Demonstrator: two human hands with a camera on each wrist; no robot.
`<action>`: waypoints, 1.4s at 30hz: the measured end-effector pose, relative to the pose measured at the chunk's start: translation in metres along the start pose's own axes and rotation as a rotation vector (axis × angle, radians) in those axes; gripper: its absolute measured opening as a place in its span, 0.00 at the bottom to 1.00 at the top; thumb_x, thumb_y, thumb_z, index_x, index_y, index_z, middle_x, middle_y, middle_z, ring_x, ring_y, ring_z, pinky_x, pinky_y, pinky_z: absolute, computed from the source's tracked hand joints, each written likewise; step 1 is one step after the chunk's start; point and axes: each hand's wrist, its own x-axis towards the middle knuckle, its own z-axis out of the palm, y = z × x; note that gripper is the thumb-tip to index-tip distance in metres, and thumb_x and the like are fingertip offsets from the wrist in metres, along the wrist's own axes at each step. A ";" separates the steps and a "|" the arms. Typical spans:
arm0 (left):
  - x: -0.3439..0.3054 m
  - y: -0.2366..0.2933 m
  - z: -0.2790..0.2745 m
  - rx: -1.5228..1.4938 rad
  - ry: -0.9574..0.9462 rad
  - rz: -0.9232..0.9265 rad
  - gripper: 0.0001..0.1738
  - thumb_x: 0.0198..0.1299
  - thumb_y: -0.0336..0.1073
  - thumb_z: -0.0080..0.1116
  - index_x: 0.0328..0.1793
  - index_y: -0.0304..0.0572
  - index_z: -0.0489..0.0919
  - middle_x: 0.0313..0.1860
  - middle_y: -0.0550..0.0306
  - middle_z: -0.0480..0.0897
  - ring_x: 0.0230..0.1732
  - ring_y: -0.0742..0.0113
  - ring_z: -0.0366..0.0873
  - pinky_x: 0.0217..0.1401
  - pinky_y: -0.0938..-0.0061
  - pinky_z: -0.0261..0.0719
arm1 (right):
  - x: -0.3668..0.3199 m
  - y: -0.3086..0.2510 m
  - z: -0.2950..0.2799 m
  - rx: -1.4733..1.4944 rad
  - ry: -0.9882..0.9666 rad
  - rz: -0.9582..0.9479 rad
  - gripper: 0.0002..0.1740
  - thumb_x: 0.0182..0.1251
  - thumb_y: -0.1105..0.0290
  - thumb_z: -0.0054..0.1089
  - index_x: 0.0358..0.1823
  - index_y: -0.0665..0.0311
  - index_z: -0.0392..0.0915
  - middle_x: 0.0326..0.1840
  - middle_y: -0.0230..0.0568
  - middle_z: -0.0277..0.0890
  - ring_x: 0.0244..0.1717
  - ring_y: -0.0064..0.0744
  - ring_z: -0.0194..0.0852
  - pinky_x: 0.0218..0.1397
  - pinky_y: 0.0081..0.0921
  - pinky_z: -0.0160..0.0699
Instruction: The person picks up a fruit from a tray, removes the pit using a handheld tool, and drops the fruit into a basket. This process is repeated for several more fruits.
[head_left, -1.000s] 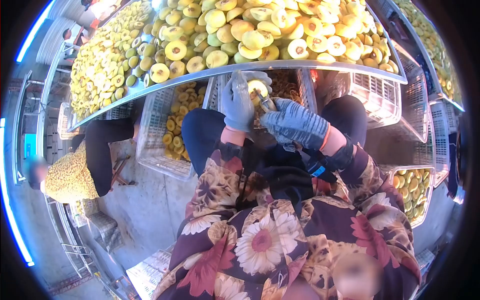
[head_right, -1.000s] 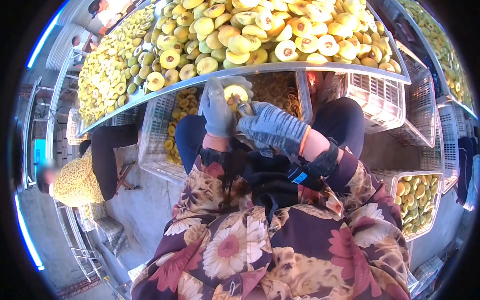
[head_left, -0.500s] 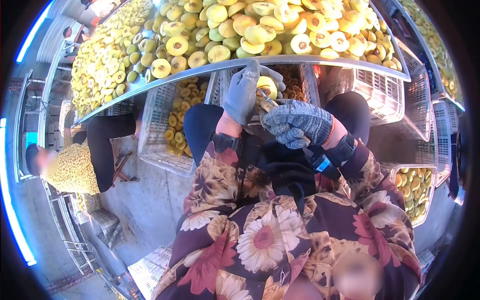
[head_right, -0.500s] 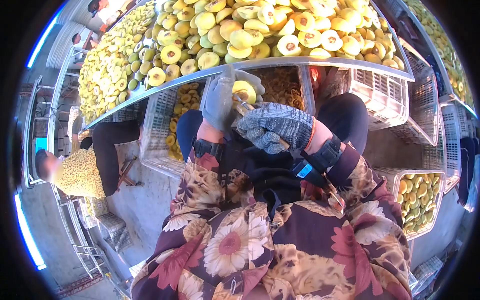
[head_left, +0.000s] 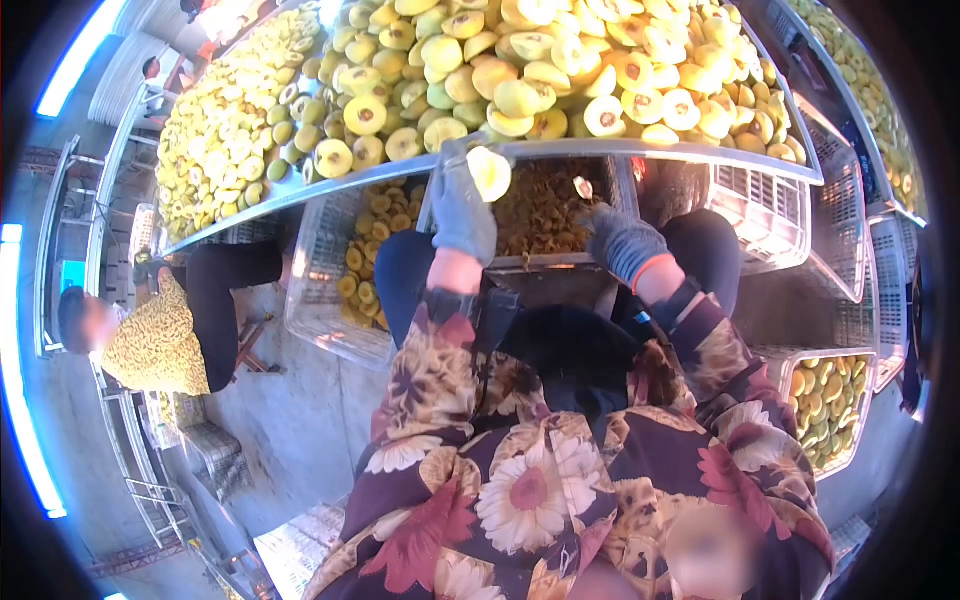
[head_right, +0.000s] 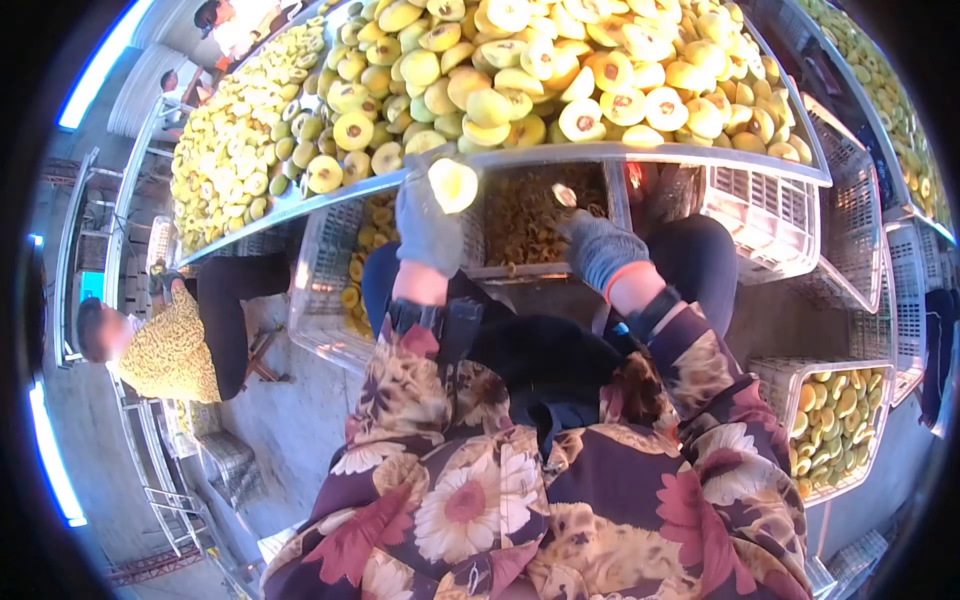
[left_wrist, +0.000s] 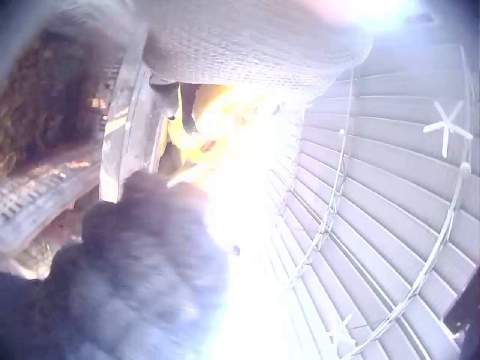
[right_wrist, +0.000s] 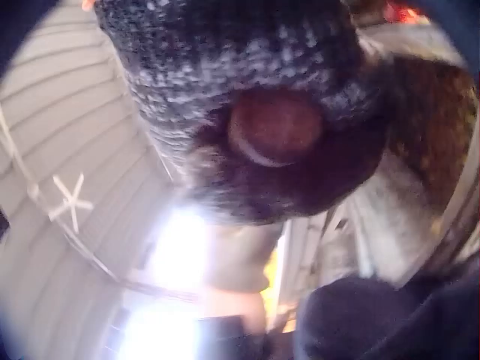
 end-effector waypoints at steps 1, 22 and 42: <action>0.008 0.006 -0.010 -0.087 0.073 -0.100 0.23 0.72 0.49 0.42 0.55 0.35 0.74 0.45 0.52 0.81 0.44 0.63 0.80 0.51 0.73 0.78 | -0.008 -0.001 -0.006 -0.089 -0.030 0.185 0.21 0.63 0.62 0.54 0.55 0.61 0.70 0.43 0.52 0.80 0.48 0.57 0.77 0.52 0.45 0.76; 0.075 0.024 0.062 0.619 0.001 0.227 0.34 0.45 0.43 0.71 0.58 0.40 0.72 0.53 0.48 0.73 0.54 0.53 0.72 0.56 0.58 0.69 | -0.008 0.007 0.013 0.673 0.154 -0.129 0.13 0.64 0.63 0.58 0.42 0.64 0.70 0.30 0.42 0.76 0.33 0.41 0.77 0.39 0.35 0.77; -0.008 0.053 -0.005 -0.898 -0.404 -0.321 0.29 0.75 0.55 0.30 0.59 0.38 0.73 0.51 0.56 0.79 0.50 0.69 0.77 0.56 0.74 0.76 | -0.017 -0.084 -0.036 1.279 -0.053 0.019 0.15 0.65 0.64 0.60 0.48 0.64 0.73 0.23 0.36 0.74 0.18 0.29 0.73 0.21 0.25 0.72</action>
